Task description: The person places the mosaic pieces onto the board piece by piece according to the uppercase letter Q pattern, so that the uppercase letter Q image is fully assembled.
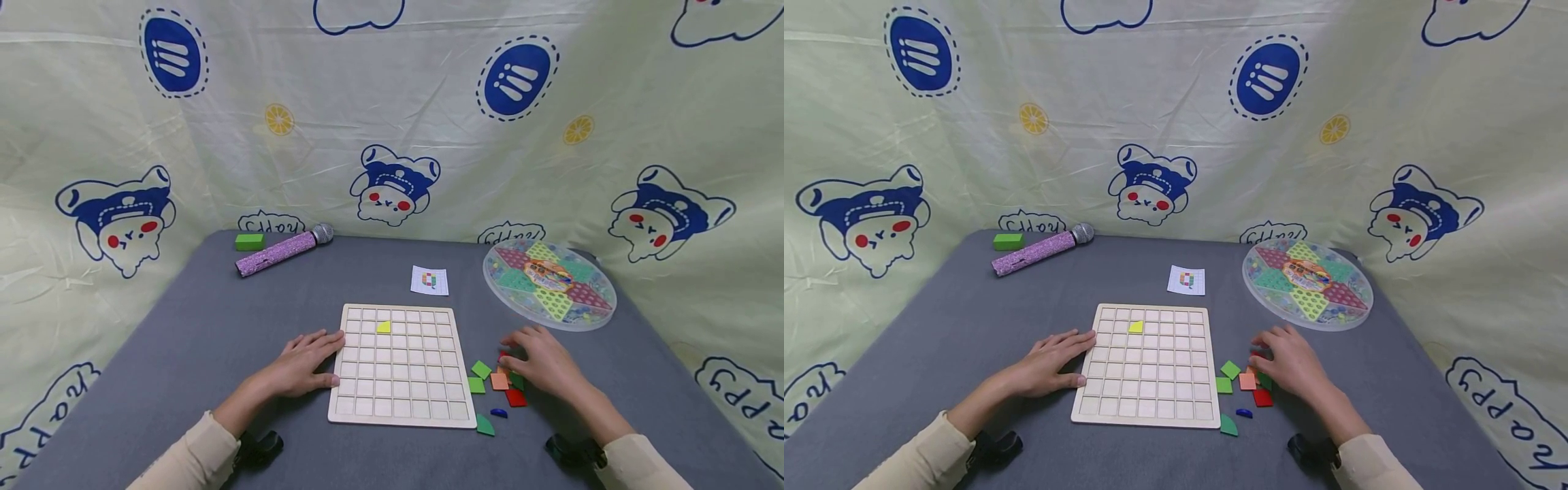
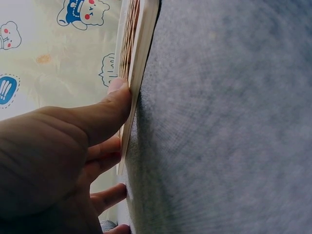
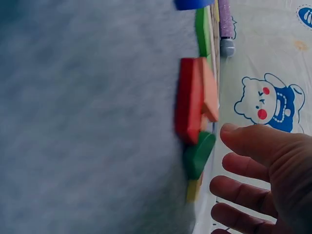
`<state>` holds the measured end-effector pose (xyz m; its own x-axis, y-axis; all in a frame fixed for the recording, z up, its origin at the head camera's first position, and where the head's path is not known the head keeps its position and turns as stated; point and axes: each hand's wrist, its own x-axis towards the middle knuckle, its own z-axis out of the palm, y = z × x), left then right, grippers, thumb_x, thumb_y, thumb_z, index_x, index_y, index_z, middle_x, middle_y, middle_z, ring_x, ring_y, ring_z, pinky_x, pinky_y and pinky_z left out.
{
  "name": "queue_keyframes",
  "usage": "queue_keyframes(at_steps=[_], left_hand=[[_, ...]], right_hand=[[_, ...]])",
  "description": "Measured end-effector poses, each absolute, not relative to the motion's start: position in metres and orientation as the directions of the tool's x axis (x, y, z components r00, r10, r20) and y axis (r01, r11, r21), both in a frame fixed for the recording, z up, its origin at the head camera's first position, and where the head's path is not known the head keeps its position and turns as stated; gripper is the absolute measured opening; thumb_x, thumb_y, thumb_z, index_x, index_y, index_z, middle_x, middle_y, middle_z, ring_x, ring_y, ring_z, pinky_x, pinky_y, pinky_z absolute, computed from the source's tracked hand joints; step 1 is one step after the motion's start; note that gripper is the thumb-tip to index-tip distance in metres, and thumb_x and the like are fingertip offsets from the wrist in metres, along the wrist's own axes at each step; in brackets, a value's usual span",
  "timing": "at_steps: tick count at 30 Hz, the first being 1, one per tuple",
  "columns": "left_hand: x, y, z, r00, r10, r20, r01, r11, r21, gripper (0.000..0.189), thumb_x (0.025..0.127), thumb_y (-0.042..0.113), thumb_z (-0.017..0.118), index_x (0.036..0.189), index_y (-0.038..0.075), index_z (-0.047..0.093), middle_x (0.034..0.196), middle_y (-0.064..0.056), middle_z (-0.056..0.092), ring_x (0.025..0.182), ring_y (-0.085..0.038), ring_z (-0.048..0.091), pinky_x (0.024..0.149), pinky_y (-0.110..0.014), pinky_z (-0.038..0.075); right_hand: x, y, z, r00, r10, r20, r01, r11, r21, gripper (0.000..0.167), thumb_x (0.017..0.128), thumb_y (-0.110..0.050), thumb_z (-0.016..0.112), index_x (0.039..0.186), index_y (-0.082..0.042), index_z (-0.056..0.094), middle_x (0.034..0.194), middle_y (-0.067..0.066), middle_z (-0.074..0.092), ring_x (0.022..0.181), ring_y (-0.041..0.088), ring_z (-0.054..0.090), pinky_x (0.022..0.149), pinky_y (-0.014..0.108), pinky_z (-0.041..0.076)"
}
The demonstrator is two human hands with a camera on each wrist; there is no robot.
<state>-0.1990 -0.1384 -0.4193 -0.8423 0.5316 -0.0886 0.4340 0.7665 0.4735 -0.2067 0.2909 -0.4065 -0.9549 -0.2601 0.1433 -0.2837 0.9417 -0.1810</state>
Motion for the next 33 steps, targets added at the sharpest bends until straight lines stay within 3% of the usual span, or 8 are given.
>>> queue_keyframes(at_steps=[33], left_hand=[[-0.2003,-0.1367,-0.4188,-0.846,0.524,-0.098,0.426,0.775,0.468,0.071,0.089,0.039,0.061,0.148,0.013,0.031,0.155,-0.005,0.031,0.145,-0.034,0.02,0.112,-0.062,0.012]], right_hand=[[-0.2063,0.3017,-0.4152,-0.974,-0.194,0.116,-0.212,0.962,-0.174,0.027,0.079,-0.031,0.074,0.097,-0.01,0.071,0.092,0.005,0.063,0.085,0.022,0.051,0.071,0.042,0.045]])
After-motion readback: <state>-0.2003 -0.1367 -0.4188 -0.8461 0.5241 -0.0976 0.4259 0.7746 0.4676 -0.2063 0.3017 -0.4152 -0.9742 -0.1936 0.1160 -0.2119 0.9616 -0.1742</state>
